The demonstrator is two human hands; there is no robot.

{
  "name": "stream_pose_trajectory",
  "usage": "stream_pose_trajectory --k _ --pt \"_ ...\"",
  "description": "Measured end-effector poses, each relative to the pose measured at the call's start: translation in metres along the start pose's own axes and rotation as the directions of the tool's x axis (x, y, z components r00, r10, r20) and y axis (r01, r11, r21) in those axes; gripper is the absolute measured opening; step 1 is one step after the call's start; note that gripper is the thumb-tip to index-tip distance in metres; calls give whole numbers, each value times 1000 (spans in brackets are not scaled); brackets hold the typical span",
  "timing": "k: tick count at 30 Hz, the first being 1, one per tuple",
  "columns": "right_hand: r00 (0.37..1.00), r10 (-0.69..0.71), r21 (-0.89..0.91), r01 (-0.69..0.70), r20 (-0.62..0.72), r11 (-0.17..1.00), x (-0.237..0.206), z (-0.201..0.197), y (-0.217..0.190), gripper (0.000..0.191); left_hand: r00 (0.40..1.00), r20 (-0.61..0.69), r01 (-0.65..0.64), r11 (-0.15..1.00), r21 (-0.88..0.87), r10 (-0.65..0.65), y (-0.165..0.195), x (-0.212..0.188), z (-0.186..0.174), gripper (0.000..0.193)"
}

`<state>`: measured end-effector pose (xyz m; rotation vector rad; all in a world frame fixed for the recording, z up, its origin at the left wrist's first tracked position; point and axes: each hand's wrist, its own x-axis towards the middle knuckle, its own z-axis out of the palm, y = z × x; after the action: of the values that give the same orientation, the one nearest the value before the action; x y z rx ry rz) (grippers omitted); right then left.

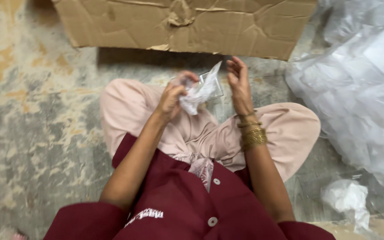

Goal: The person sits on the floor and places clear plastic containers into thin plastic bags one at a time, then puts the bagged containers into a cardboard box. They repeatedly take a container, pull a bag over it, and set the bagged container aside or into the box.

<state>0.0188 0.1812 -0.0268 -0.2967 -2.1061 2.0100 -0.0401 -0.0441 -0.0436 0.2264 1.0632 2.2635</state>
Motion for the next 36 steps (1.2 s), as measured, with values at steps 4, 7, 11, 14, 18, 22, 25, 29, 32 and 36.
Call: stream_pose_trajectory --k 4,7,11,14,18,22,25,29,32,36 --pt "984 13 51 -22 179 998 -29 4 -16 58 985 173 -18 999 42 10 13 4 40 28" --pt "977 89 -135 -63 192 989 -39 7 -19 46 977 177 -151 967 205 115 17 3 60 34" --pt "999 46 -314 -39 15 949 -47 4 -36 38 982 44 -184 892 412 182 18 -1 64 43" --pt "943 -334 -440 306 15 844 -56 3 -55 49 996 21 -95 958 271 92 11 -5 60 38" --pt "919 -358 -490 392 167 778 -54 7 -63 36 1000 -11 -17 951 309 22 -4 -4 55 21" --pt "995 -64 -202 77 72 976 -49 8 -54 18 996 -75 -15 951 310 40 -10 -1 53 27" --pt "998 0 -44 3 65 999 -52 6 -51 17 995 -99 32 936 350 3 -10 -1 53 25" --pt "995 90 -269 -78 33 960 -57 5 -54 20 993 -114 41 939 342 -1 -9 0 52 20" --pt "999 -18 -372 29 34 928 -58 5 -52 24 995 -67 -39 911 411 73 -12 1 50 25" --pt "990 -137 -402 142 42 905 -58 6 -45 25 994 -112 35 946 324 1 -18 -2 47 26"
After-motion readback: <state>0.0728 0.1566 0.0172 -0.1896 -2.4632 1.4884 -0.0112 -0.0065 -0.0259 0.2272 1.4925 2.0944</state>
